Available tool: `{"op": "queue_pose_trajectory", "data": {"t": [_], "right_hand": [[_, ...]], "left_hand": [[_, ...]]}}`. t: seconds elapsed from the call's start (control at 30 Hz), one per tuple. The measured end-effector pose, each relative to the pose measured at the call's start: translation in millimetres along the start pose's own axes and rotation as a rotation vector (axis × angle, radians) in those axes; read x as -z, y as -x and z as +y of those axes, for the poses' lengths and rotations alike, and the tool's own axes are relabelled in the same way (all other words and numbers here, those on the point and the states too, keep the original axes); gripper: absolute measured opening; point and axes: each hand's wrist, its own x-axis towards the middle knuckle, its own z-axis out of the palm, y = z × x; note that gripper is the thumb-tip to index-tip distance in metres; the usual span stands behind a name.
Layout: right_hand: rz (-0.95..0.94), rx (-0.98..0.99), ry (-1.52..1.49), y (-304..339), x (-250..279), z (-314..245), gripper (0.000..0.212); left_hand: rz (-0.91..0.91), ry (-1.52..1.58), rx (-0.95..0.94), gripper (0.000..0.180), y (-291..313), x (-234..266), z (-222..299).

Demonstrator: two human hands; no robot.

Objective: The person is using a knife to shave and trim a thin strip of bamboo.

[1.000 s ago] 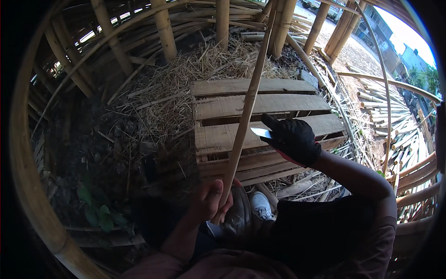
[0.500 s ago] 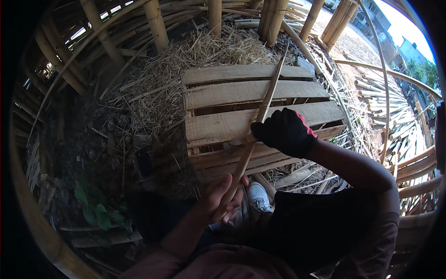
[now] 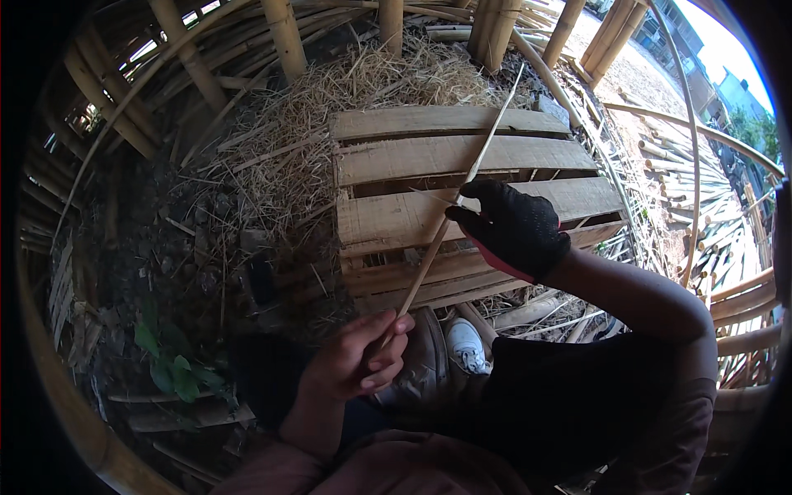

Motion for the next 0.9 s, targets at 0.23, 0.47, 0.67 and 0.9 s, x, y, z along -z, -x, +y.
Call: {"op": "queue_pose_trajectory", "data": {"t": [0.23,0.47,0.67,0.9], "right_hand": [[-0.185,0.312,0.176,21.1,7.0,-36.7,0.02],[-0.201,0.362,0.068,37.2,-8.2,-44.5,0.02],[-0.33,0.277,0.213,35.1,-3.6,-57.0,0.017],[-0.214,0.504,0.253,22.4,-15.4,-26.1,0.014]], "left_hand": [[-0.117,0.381,0.033,0.033,-7.9,16.2,-9.0],[-0.128,0.409,0.011,0.037,-15.5,9.8,-23.0],[-0.233,0.632,0.039,0.039,-21.9,8.2,-38.1],[-0.072,0.465,0.079,0.045,-20.9,6.4,-39.3]]}}
